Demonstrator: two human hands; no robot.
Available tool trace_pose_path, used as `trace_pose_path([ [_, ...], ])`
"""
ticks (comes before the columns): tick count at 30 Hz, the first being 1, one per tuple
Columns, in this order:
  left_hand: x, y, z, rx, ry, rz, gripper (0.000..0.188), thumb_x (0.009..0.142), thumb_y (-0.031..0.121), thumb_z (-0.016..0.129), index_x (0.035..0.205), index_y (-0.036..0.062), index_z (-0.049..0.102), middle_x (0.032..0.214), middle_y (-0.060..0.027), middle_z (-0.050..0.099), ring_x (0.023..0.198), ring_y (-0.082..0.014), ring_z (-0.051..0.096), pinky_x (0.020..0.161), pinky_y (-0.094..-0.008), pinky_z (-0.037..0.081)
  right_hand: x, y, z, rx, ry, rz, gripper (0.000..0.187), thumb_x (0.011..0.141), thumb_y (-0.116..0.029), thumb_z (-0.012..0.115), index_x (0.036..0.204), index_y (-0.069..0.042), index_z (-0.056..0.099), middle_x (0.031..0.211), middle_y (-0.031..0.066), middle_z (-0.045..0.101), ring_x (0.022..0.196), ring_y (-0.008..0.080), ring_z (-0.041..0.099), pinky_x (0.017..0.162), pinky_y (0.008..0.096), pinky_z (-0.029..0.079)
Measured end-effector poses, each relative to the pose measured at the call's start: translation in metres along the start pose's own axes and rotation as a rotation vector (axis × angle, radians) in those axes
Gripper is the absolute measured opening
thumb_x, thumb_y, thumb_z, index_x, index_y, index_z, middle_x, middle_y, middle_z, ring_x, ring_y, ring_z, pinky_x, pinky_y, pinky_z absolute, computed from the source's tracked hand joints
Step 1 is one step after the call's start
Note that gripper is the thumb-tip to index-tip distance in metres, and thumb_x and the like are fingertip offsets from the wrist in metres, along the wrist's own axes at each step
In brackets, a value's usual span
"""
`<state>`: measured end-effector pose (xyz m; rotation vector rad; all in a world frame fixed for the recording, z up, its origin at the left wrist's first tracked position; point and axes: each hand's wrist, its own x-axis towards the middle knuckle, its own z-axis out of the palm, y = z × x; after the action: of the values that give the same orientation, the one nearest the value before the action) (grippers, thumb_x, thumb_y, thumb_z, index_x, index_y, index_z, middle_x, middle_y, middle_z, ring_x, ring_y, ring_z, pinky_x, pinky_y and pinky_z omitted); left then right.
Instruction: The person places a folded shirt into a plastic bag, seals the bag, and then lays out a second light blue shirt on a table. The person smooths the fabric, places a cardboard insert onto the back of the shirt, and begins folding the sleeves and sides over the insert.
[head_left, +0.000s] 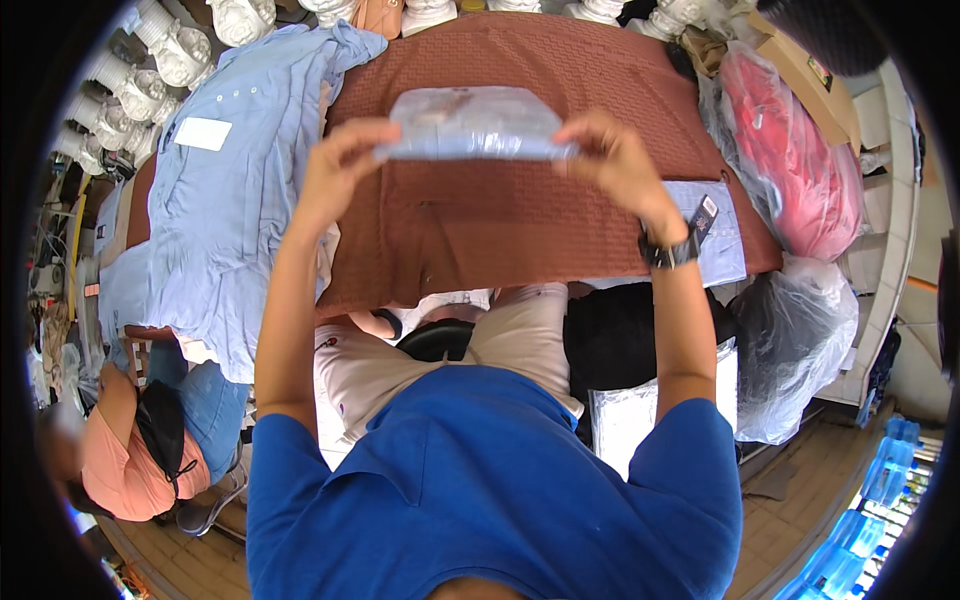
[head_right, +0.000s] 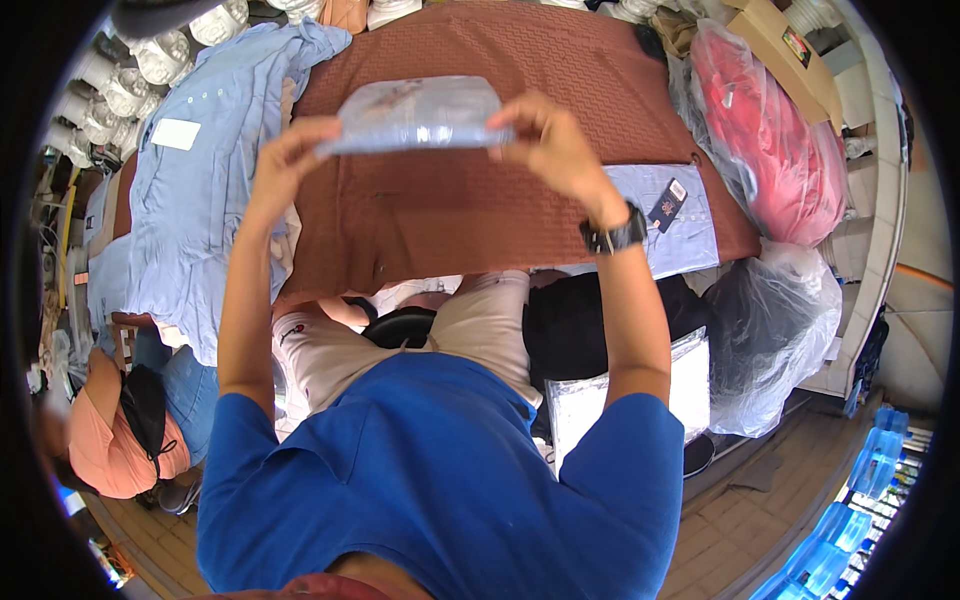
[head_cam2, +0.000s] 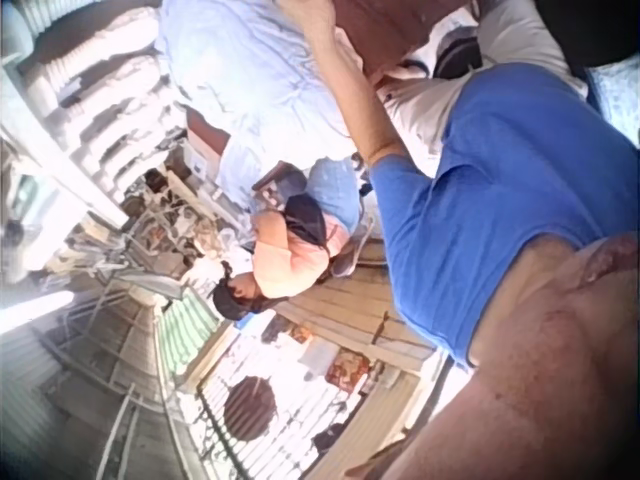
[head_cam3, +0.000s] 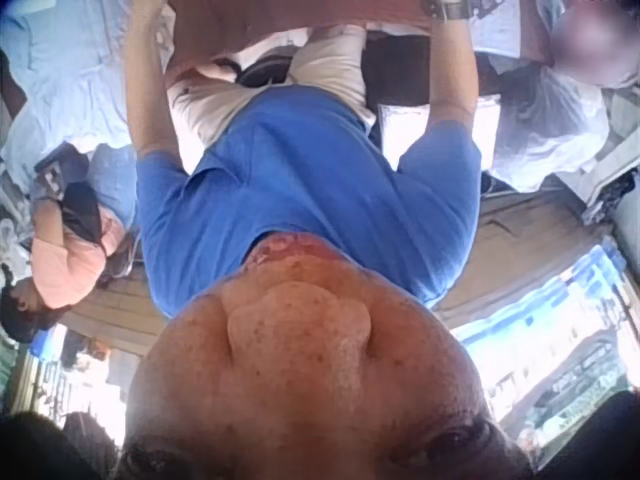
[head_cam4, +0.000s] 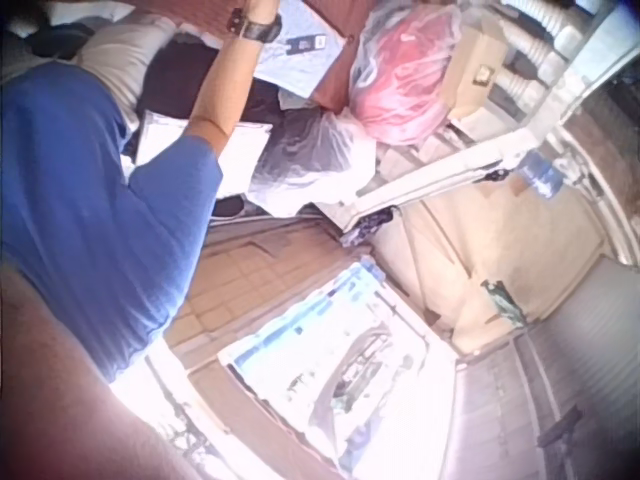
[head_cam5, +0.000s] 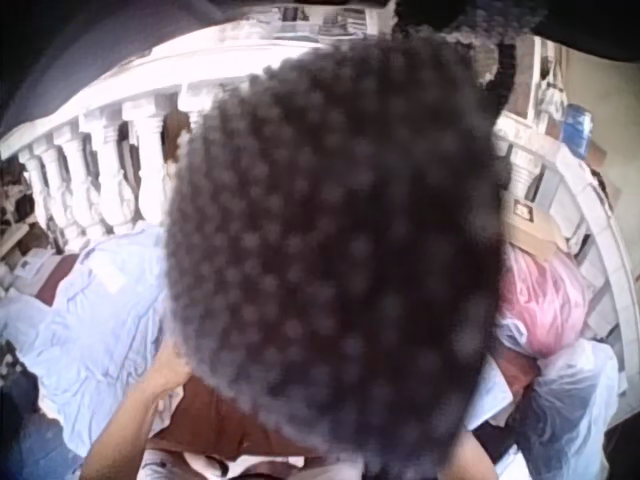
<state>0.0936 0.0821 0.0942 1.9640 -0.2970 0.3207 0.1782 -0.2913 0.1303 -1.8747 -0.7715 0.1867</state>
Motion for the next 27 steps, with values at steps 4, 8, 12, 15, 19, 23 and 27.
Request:
trace_pose_path([
  [4, -0.057, -0.023, -0.002, 0.143, 0.104, -0.151, 0.032, 0.090, -0.010, 0.053, 0.114, 0.0037, 0.069, 0.128, -0.0080, 0.065, 0.122, -0.0233, 0.058, 0.103, -0.0332, 0.043, -0.045, 0.022, 0.012, -0.201, -0.095, 0.275, 0.040, 0.084, -0.011, 0.077, 0.122, -0.006, 0.065, 0.115, 0.0081, 0.061, 0.110, 0.0198, 0.059, 0.093, 0.0340, 0.050],
  [8, -0.027, -0.027, 0.016, 0.258, 0.242, -0.029, 0.033, 0.092, -0.004, 0.052, 0.122, 0.0040, 0.064, 0.132, -0.0130, 0.062, 0.128, -0.0310, 0.054, 0.110, -0.0394, 0.039, -0.012, 0.064, 0.029, -0.439, 0.248, -0.024, 0.037, 0.093, -0.018, 0.067, 0.127, -0.005, 0.062, 0.126, 0.0161, 0.060, 0.115, 0.0317, 0.058, 0.096, 0.0411, 0.048],
  [12, 0.014, -0.056, 0.101, 0.495, 0.171, 0.150, 0.039, 0.097, 0.013, 0.054, 0.136, 0.0056, 0.054, 0.147, -0.0152, 0.049, 0.140, -0.0365, 0.040, 0.116, -0.0486, 0.031, 0.034, 0.094, 0.094, -0.687, 0.325, -0.143, 0.043, 0.099, -0.023, 0.056, 0.138, -0.004, 0.053, 0.142, 0.0190, 0.052, 0.131, 0.0398, 0.046, 0.109, 0.0496, 0.037],
  [15, 0.012, -0.078, 0.144, 0.706, 0.079, 0.128, 0.048, 0.101, 0.026, 0.050, 0.146, 0.0094, 0.046, 0.157, -0.0110, 0.038, 0.147, -0.0349, 0.030, 0.118, -0.0535, 0.024, 0.047, 0.118, 0.134, -0.822, 0.296, -0.160, 0.047, 0.100, -0.028, 0.051, 0.141, -0.005, 0.050, 0.150, 0.0162, 0.044, 0.140, 0.0387, 0.038, 0.115, 0.0522, 0.030],
  [19, 0.006, -0.080, 0.157, 0.773, 0.046, 0.080, 0.054, 0.102, 0.034, 0.045, 0.151, 0.0124, 0.040, 0.160, -0.0082, 0.033, 0.149, -0.0338, 0.026, 0.119, -0.0557, 0.020, 0.037, 0.131, 0.146, -0.821, 0.277, -0.101, 0.050, 0.102, -0.032, 0.044, 0.145, -0.007, 0.047, 0.156, 0.0143, 0.038, 0.145, 0.0371, 0.032, 0.118, 0.0525, 0.025],
  [23, 0.003, -0.078, 0.156, 0.791, 0.033, 0.063, 0.053, 0.102, 0.033, 0.043, 0.152, 0.0130, 0.039, 0.160, -0.0079, 0.033, 0.149, -0.0336, 0.027, 0.119, -0.0547, 0.020, 0.034, 0.127, 0.148, -0.773, 0.266, -0.066, 0.051, 0.102, -0.033, 0.044, 0.146, -0.008, 0.047, 0.157, 0.0136, 0.037, 0.145, 0.0366, 0.032, 0.119, 0.0520, 0.024],
  [27, 0.003, -0.075, 0.156, 0.769, 0.029, 0.051, 0.053, 0.103, 0.033, 0.043, 0.151, 0.0130, 0.040, 0.160, -0.0076, 0.033, 0.149, -0.0332, 0.027, 0.119, -0.0545, 0.019, 0.034, 0.128, 0.147, -0.762, 0.255, -0.046, 0.051, 0.102, -0.033, 0.044, 0.147, -0.008, 0.046, 0.157, 0.0137, 0.037, 0.145, 0.0367, 0.032, 0.119, 0.0514, 0.023],
])
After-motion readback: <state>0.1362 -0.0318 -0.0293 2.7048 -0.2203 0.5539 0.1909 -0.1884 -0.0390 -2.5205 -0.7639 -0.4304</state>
